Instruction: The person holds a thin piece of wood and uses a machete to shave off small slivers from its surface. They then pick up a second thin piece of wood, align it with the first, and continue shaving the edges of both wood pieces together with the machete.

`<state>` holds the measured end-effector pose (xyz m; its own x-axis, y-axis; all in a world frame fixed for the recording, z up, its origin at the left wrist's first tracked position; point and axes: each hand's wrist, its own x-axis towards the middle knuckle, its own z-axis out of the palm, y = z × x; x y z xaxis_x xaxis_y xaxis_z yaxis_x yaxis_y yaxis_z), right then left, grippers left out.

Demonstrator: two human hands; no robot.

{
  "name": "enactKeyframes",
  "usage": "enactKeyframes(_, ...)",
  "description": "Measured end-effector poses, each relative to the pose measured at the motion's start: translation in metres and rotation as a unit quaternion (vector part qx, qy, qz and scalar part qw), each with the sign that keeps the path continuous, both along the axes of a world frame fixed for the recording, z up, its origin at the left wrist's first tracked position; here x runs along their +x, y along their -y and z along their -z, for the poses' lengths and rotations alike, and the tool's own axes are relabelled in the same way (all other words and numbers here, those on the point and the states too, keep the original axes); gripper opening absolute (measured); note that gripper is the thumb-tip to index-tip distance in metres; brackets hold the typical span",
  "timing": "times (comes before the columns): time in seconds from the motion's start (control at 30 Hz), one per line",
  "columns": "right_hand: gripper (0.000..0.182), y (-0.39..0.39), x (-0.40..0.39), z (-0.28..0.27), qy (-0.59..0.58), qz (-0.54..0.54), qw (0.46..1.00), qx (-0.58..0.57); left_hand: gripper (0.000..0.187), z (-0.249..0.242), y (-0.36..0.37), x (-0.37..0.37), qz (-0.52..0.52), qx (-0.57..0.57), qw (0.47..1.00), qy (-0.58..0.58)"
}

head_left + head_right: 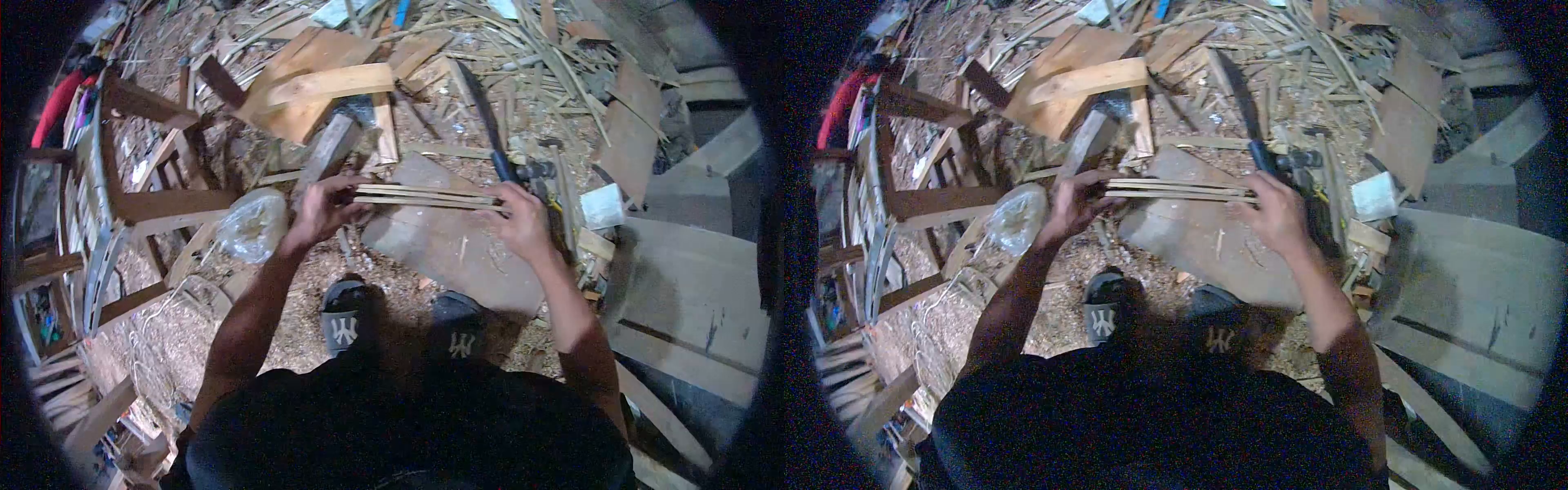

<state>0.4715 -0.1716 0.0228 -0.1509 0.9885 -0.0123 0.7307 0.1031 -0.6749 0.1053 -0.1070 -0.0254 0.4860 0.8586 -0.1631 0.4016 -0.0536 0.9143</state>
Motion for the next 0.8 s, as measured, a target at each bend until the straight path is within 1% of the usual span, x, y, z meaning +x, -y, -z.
enactKeyframes(0.03, 0.035, -0.001, 0.0, -0.002, -0.003, 0.013, 1.0, -0.017, 0.04, -0.005, 0.0, -0.001, -0.001, -0.047, 0.999, -0.018)
enactKeyframes(0.07, 0.036, -0.001, 0.0, -0.004, 0.011, 0.005, 1.0, -0.005, 0.04, -0.009, 0.001, 0.001, -0.004, -0.047, 0.999, -0.025)
enactKeyframes(0.13, 0.037, -0.003, 0.002, -0.004, -0.002, 0.008, 1.0, -0.017, 0.037, -0.016, 0.003, 0.005, -0.015, -0.07, 0.996, 0.046)
enactKeyframes(0.17, 0.038, -0.003, 0.003, -0.004, -0.009, 0.015, 0.999, -0.029, 0.037, -0.015, 0.003, 0.003, -0.016, -0.071, 0.996, 0.045)
enactKeyframes(0.23, 0.036, -0.004, 0.004, -0.005, -0.002, 0.018, 1.0, -0.022, 0.039, -0.012, 0.001, 0.005, -0.024, -0.077, 0.992, 0.096)
enactKeyframes(0.4, 0.032, -0.004, 0.0, -0.013, -0.005, 0.033, 0.998, -0.045, 0.045, -0.009, 0.005, 0.009, -0.076, -0.109, 0.987, 0.095)
enactKeyframes(0.47, 0.032, -0.004, 0.0, -0.014, 0.007, 0.033, 0.999, -0.039, 0.048, -0.007, 0.012, 0.016, -0.112, -0.164, 0.963, 0.18)
enactKeyframes(0.5, 0.032, -0.004, -0.001, -0.014, 0.019, 0.033, 0.999, -0.033, 0.048, -0.008, 0.015, 0.02, -0.112, -0.164, 0.963, 0.18)
enactKeyframes(0.57, 0.032, -0.004, -0.001, -0.014, 0.023, 0.03, 0.999, -0.022, 0.051, -0.012, 0.02, 0.025, -0.133, -0.108, 0.977, 0.127)
enactKeyframes(0.63, 0.032, -0.004, -0.002, -0.017, 0.027, 0.028, 0.999, -0.012, 0.052, -0.013, 0.024, 0.028, -0.144, -0.117, 0.972, 0.148)
enactKeyframes(0.7, 0.033, -0.004, -0.003, -0.02, 0.012, 0.053, 0.997, -0.05, 0.052, -0.008, 0.024, 0.028, -0.153, -0.126, 0.965, 0.169)
enactKeyframes(0.73, 0.033, -0.003, -0.002, -0.018, 0.013, 0.053, 0.997, -0.05, 0.053, -0.003, 0.023, 0.028, -0.161, -0.121, 0.964, 0.175)
enactKeyframes(0.8, 0.033, -0.002, 0.001, -0.01, 0.01, 0.036, 0.999, -0.007, 0.055, 0.0, 0.023, 0.03, -0.168, -0.115, 0.962, 0.18)
